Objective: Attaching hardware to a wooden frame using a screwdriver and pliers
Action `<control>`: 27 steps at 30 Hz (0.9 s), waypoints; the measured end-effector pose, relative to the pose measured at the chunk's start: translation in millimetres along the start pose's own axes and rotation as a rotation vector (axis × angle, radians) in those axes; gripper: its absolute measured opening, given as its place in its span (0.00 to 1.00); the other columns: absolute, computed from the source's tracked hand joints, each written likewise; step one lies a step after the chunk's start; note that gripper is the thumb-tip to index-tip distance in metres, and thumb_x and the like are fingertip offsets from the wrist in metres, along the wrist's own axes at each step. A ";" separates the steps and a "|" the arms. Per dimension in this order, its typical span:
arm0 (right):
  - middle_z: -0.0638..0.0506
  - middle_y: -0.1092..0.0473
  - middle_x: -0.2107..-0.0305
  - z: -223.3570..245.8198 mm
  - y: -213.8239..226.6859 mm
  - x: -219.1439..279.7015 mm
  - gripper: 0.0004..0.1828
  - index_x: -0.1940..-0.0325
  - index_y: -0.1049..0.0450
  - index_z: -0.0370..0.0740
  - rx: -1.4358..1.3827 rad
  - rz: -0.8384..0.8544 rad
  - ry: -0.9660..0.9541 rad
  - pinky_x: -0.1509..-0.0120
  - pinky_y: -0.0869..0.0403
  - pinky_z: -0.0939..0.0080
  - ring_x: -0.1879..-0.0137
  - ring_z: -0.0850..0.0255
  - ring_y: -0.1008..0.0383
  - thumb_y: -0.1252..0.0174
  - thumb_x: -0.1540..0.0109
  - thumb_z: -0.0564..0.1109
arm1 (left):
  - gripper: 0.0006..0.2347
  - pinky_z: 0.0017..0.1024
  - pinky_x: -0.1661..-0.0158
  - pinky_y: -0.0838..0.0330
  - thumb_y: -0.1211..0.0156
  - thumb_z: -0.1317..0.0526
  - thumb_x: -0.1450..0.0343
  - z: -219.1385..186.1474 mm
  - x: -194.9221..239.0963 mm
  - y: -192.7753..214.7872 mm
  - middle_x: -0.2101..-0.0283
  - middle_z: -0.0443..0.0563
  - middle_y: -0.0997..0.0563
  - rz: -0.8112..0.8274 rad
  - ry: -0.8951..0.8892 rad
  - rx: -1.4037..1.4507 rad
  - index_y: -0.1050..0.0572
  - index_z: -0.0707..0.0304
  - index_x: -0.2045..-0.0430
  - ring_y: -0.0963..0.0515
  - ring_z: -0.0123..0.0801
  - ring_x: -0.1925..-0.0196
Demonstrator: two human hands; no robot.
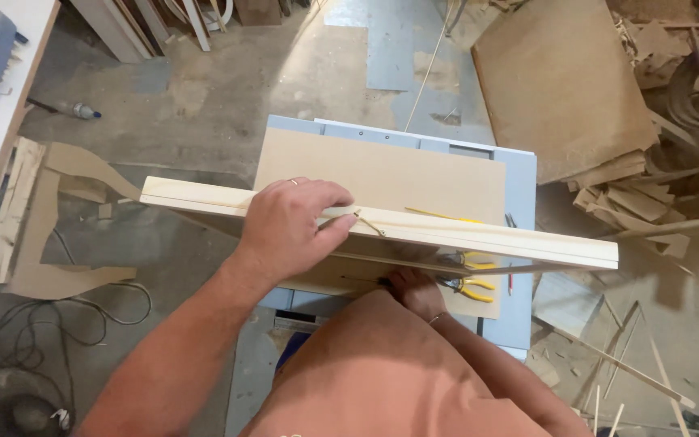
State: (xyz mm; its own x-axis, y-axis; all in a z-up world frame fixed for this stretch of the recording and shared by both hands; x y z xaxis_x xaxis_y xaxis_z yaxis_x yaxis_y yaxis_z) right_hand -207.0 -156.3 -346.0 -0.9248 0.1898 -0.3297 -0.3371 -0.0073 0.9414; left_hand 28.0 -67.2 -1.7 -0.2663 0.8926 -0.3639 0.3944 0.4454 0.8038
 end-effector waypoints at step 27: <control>0.46 0.27 0.63 31.2 463.1 -221.4 0.06 0.57 0.30 0.35 -0.246 0.166 -0.039 0.55 0.26 0.62 0.62 0.58 0.26 0.43 0.38 0.33 | 0.07 0.36 0.63 0.29 0.42 0.70 0.34 -40.2 9.9 7.5 0.68 0.45 0.16 -0.275 -0.284 0.013 0.26 0.54 0.67 0.19 0.41 0.67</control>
State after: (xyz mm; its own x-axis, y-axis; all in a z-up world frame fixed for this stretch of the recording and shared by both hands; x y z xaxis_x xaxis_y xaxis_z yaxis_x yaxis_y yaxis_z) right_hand -152.8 -171.1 165.2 -0.9651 0.2032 -0.1654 -0.2189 -0.2783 0.9352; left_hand -7.0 -57.9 19.7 -0.1106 0.7232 -0.6817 0.3538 0.6696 0.6530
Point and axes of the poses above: each hand's wrist, its own x-axis away from the middle knuckle, its own y-axis out of the back of the hand, z = x × y, the point moved 6 cm from there along -x, towards the middle knuckle
